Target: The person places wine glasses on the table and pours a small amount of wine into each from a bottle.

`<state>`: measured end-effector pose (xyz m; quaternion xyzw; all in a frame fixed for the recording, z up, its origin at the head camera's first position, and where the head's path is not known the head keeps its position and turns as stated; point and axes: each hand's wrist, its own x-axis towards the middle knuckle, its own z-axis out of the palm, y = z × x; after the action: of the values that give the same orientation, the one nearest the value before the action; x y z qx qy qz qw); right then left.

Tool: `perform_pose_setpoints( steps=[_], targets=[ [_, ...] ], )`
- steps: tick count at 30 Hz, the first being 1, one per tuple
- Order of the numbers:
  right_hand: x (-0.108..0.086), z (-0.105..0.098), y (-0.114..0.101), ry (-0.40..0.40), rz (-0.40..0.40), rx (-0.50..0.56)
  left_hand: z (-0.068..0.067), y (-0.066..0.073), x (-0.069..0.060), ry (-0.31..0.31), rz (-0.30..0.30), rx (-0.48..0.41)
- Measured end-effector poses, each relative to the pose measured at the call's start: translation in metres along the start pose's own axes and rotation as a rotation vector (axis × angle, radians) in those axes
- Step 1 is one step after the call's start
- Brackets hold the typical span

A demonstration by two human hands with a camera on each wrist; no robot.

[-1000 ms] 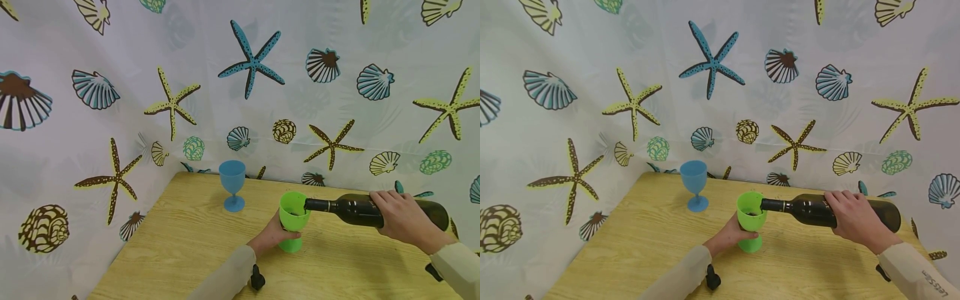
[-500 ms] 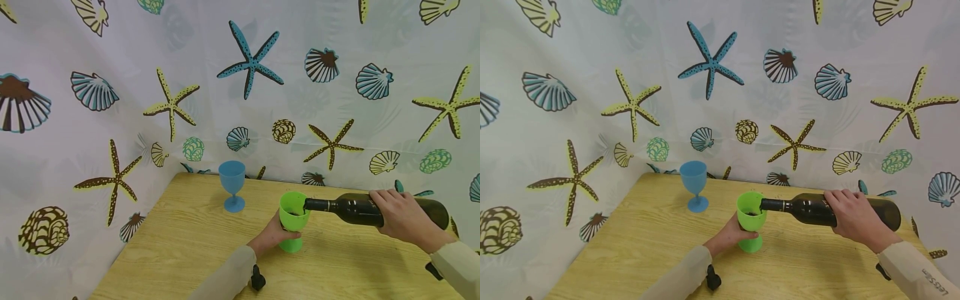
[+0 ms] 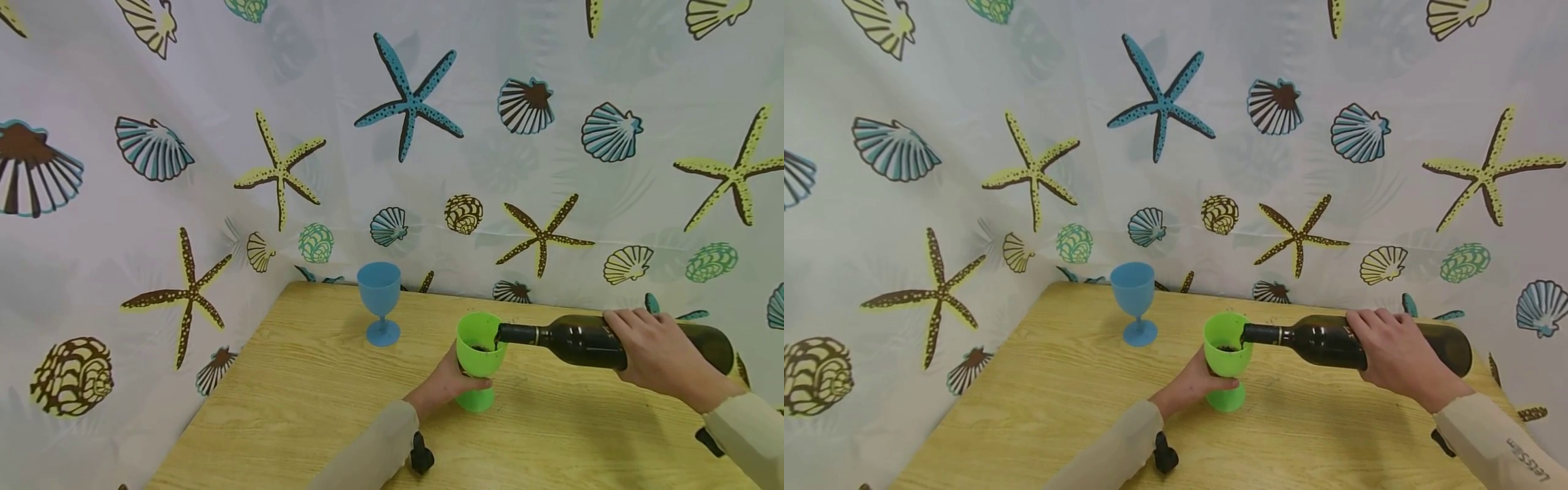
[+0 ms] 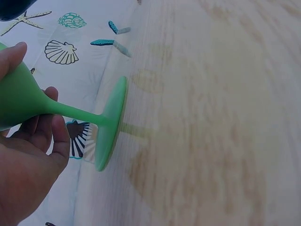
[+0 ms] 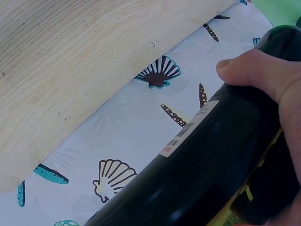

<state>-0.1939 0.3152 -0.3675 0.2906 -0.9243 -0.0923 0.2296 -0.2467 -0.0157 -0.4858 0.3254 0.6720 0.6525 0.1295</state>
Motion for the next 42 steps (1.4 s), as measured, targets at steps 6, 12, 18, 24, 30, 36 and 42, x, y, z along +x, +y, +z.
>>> perform_pose_setpoints(
  steps=[6,12,18,24,30,36,42],
  targets=[
    [0.0008,-0.0007,0.0006,-0.012,0.001,0.003,0.0007,0.0040,0.0004,0.012,-0.020,-0.006],
    [-0.0001,-0.0002,0.0007,-0.008,0.004,0.008,0.0006,0.0046,0.0007,0.008,-0.016,-0.004],
    [0.0000,-0.0006,0.0007,-0.018,0.006,0.011,0.0000,0.0040,0.0007,0.003,-0.022,0.001],
    [0.0004,0.0001,0.0010,-0.002,0.000,0.010,-0.0003,0.0042,0.0010,0.010,-0.024,-0.004],
    [-0.0002,0.0029,0.0010,0.006,-0.004,0.009,0.0003,0.0042,0.0006,0.016,-0.029,0.001],
    [0.0006,0.0024,0.0006,0.017,-0.012,0.008,0.0007,0.0040,-0.0002,0.026,-0.034,0.004],
    [0.0009,0.0020,0.0004,0.018,-0.016,0.005,0.0003,0.0030,-0.0005,0.015,-0.017,0.003]
  ],
)
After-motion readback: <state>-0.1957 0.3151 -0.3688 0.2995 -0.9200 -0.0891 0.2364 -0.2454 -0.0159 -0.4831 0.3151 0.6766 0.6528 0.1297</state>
